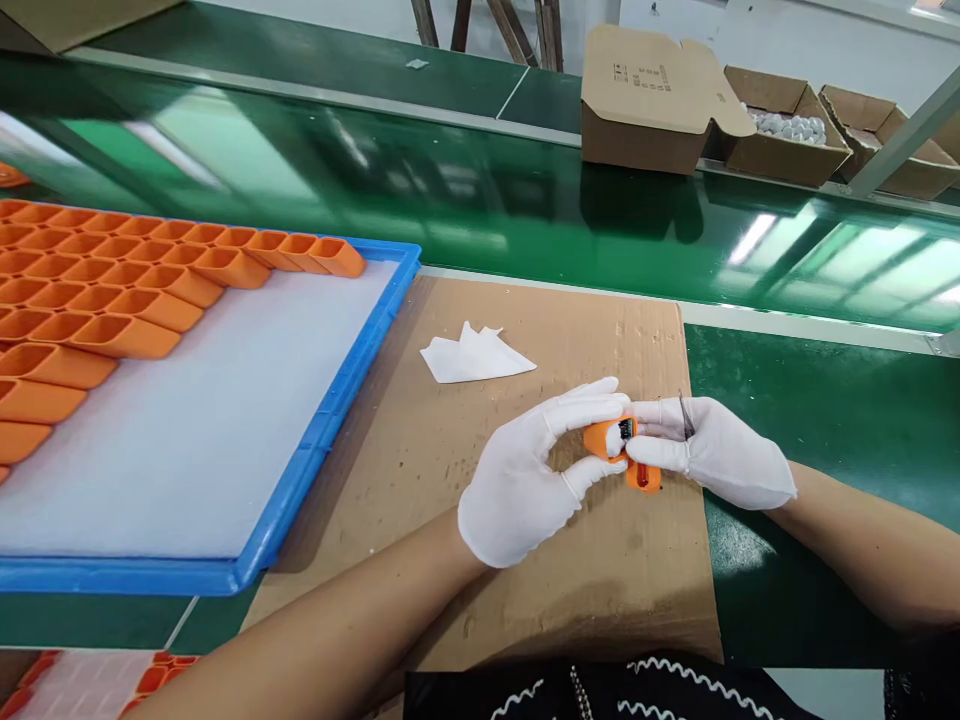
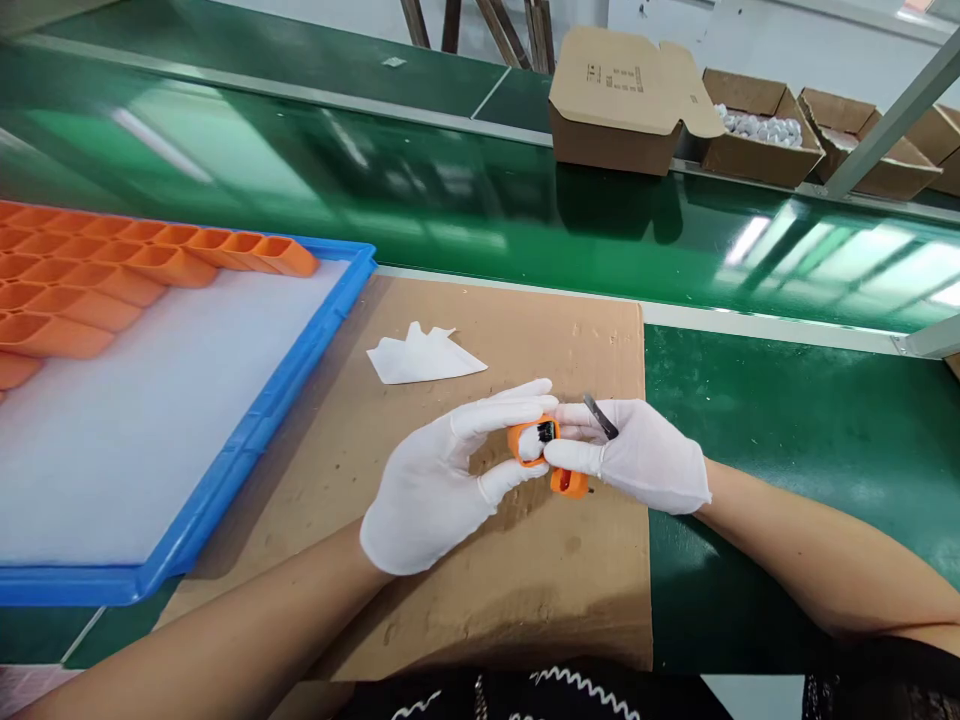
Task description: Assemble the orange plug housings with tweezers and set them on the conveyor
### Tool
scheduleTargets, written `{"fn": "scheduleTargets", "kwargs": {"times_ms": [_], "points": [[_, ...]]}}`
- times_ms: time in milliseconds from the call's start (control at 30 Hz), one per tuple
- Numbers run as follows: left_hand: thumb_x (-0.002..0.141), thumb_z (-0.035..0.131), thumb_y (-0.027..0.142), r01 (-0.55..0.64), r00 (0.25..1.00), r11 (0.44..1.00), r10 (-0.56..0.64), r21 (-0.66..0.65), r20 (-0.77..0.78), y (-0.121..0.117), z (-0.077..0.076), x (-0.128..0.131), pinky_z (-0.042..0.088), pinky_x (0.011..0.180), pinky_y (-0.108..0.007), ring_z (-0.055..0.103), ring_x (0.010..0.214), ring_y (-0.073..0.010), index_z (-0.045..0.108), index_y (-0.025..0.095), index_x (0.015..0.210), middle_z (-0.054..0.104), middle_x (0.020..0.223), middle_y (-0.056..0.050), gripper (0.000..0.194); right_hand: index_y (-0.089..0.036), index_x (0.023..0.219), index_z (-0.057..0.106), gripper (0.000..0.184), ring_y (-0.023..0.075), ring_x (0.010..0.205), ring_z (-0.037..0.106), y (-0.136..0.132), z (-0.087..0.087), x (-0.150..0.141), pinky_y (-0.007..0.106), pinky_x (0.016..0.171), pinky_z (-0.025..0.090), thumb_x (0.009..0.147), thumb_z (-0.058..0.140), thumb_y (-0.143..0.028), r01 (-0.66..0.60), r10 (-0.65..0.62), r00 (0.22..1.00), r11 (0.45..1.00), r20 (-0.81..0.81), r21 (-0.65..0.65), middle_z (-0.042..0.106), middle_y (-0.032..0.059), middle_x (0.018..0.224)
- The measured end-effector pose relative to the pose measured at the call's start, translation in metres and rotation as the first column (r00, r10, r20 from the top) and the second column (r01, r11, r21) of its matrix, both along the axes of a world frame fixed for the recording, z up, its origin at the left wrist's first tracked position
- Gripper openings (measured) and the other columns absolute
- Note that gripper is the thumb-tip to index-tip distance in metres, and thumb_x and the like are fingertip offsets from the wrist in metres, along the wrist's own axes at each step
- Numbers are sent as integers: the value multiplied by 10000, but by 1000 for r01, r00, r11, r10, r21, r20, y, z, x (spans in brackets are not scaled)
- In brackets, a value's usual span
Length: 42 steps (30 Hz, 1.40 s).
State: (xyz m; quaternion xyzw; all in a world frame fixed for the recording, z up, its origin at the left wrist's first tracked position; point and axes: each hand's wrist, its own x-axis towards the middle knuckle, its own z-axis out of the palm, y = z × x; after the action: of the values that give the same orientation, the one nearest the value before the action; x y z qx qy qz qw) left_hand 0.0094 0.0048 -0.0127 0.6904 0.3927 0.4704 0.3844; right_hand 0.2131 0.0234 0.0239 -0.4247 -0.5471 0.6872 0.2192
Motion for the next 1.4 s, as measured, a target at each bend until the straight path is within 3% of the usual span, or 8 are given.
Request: {"fn": "scheduleTargets", "kwargs": {"times_ms": [133,267,500,733,900,1000,1133,1400], "points": [[820,779,221,-83,995,996,84,16,-55,0,-2,1,574,1061,-467,723,1107,-238,699,245,1149,758,1199,-61,340,-258,1155,756,318,133,679,609,-13,5,-3,283,655,493,866,646,-334,15,-141,931,937,336,350,730,-2,837],[822,763,187,-111,989,992,116,55,-91,-3,-4,3,601,1012,-434,730,1060,-213,696,236,1119,767,1147,-54,308,-279,979,789,236,116,554,551,-28,5,-6,264,542,374,899,567,-265,-223,-467,719,548,515,807,711,-9,722],[829,766,222,-146,986,988,150,55,-77,-6,-4,7,617,994,-426,735,1045,-203,690,225,1104,766,1136,-60,285,-244,706,729,320,122,415,340,-37,12,-15,317,469,198,943,513,-238,-562,-715,476,202,513,802,533,-8,480],[808,759,138,-127,992,990,126,54,22,-10,-5,11,634,980,-395,745,1031,-196,694,199,1103,772,1104,-60,308,-233,632,644,363,127,409,301,-47,8,-21,324,470,158,929,438,-191,-560,-695,383,349,608,752,499,-9,455],[752,816,132,-60,966,992,86,-111,244,-3,-9,12,661,913,-345,765,980,-202,687,176,1076,771,1099,-73,352,-220,966,752,307,116,464,468,-40,8,-14,309,462,267,947,446,-221,-445,-566,629,299,533,844,703,5,709],[753,828,141,-23,961,985,69,-172,268,-1,-8,10,647,954,-378,760,1017,-225,689,177,1094,769,1139,-92,370,-219,1064,761,272,117,613,619,-26,6,-7,264,566,463,944,525,-283,-29,-471,825,517,312,856,762,32,878],[778,809,114,15,974,998,-2,-58,226,0,-9,6,539,1118,-451,668,1236,-249,681,233,1148,754,1215,-63,409,-194,1080,778,340,174,803,712,-7,1,-1,311,708,587,827,726,-416,305,-345,930,918,129,253,781,71,967],[806,778,65,132,968,985,-152,108,201,1,-5,5,417,1214,-534,608,1315,-253,657,289,1198,747,1241,-34,467,-192,878,822,273,82,627,633,-7,3,-9,176,581,541,656,899,-332,165,-183,975,976,-127,-141,721,3,717]]}}
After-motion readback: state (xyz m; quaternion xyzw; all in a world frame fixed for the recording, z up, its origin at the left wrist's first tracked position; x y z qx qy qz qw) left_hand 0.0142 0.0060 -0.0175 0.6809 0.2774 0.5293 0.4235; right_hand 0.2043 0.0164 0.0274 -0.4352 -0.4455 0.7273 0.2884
